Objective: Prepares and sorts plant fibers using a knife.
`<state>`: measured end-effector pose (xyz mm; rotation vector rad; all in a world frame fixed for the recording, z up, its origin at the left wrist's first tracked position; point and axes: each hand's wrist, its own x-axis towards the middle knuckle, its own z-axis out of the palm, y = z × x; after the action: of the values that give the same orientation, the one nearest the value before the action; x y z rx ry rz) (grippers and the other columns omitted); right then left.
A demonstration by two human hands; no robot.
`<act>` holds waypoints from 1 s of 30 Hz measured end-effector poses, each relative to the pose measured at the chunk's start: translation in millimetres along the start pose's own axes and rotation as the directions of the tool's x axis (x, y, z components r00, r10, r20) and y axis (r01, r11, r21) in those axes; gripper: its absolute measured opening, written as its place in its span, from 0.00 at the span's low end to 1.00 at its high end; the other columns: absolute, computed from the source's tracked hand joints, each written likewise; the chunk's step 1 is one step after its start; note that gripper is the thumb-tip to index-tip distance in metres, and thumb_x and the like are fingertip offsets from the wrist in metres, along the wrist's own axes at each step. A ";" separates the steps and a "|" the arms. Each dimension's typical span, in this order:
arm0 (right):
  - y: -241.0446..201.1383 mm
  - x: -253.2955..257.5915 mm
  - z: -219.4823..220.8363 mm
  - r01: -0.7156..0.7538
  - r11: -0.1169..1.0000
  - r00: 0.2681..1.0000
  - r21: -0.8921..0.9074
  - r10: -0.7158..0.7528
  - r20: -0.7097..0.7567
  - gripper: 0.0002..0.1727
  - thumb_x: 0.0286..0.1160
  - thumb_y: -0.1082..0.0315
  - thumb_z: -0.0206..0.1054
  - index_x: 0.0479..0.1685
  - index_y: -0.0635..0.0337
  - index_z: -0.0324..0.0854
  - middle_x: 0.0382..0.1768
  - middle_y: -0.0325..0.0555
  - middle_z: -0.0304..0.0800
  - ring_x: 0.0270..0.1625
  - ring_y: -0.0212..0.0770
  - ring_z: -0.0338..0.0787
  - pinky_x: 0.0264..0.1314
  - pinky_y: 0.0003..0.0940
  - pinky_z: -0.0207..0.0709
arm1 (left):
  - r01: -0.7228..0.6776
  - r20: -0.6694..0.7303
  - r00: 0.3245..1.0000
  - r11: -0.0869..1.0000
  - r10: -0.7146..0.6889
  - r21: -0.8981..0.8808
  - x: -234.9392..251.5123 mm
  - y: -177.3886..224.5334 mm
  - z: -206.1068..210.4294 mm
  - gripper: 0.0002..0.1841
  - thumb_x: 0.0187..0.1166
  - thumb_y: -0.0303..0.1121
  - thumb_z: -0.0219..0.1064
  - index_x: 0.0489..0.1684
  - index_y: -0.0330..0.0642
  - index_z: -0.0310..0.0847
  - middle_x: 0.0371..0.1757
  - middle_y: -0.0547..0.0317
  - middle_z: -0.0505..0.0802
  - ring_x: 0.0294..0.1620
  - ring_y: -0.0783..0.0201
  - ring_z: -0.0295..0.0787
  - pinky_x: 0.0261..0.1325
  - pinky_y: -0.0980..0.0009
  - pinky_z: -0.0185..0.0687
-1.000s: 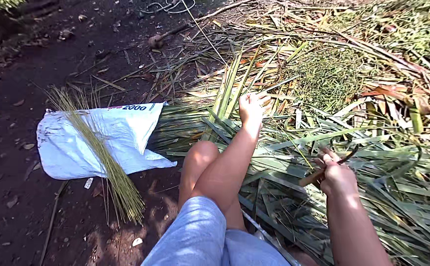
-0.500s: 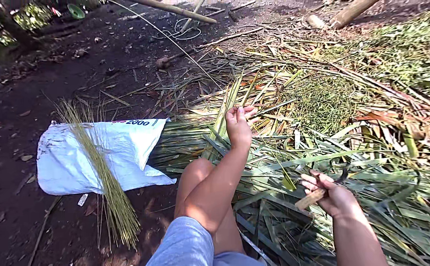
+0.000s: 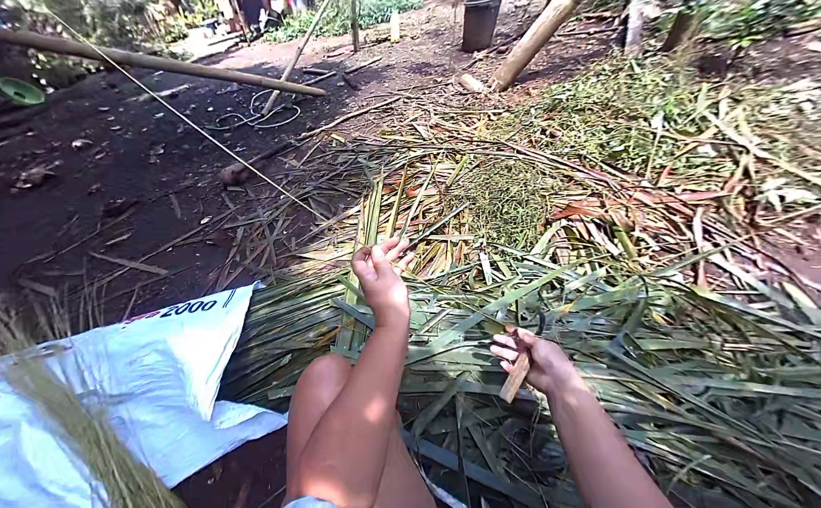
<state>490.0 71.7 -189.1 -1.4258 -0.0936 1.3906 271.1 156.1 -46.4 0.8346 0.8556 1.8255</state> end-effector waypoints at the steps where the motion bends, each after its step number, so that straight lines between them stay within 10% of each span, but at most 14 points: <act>1: -1.5 0.7 1.0 0.002 0.998 0.998 0.066 0.002 -0.064 0.20 0.97 0.58 0.43 0.77 0.57 0.65 0.46 0.55 0.88 0.38 0.48 0.91 0.33 0.43 0.84 | -0.020 0.004 1.000 1.000 0.020 -0.003 -1.4 -1.0 1.2 0.10 0.96 0.31 0.38 0.66 0.41 0.59 0.54 0.48 0.92 0.51 0.52 0.96 0.55 0.52 0.93; 12: -6.1 -8.2 7.0 0.015 0.973 0.994 0.230 0.010 -0.107 0.16 0.96 0.61 0.45 0.58 0.63 0.74 0.28 0.47 0.82 0.25 0.41 0.86 0.31 0.38 0.86 | -0.131 0.223 0.969 0.988 0.108 0.088 -11.0 -2.2 -8.1 0.05 0.91 0.25 0.49 0.55 0.40 0.69 0.47 0.58 0.95 0.45 0.64 0.96 0.50 0.66 0.93; 20: -41.4 -47.8 20.0 0.171 0.981 0.985 0.087 -0.171 -0.013 0.18 0.98 0.60 0.43 0.70 0.61 0.69 0.35 0.46 0.86 0.18 0.31 0.77 0.17 0.23 0.71 | -0.096 0.602 0.779 0.917 -0.173 0.388 -44.1 -17.3 -4.5 0.06 0.81 0.23 0.68 0.49 0.32 0.86 0.46 0.57 0.96 0.42 0.69 0.95 0.53 0.68 0.93; 26: -53.4 -43.9 9.9 0.377 0.891 0.914 0.253 -0.314 -0.256 0.15 0.96 0.68 0.45 0.69 0.67 0.67 0.42 0.50 0.75 0.32 0.40 0.83 0.35 0.36 0.85 | -0.140 0.507 0.858 0.914 -0.080 0.381 -38.7 -24.6 -1.9 0.06 0.79 0.23 0.70 0.48 0.34 0.86 0.44 0.60 0.96 0.40 0.70 0.95 0.50 0.69 0.93; 30: -49.1 -56.6 22.8 0.406 0.897 0.899 -0.176 -0.427 -0.103 0.21 0.98 0.57 0.44 0.82 0.54 0.59 0.25 0.39 0.69 0.16 0.32 0.69 0.18 0.28 0.69 | -0.128 0.452 0.890 0.917 -0.062 0.378 -39.1 -25.8 0.5 0.06 0.78 0.22 0.71 0.47 0.35 0.84 0.42 0.61 0.96 0.41 0.70 0.95 0.50 0.69 0.93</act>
<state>484.3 66.8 -111.1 -1.5150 -0.3999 0.9420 296.5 128.8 -74.7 1.4812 0.9129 1.4005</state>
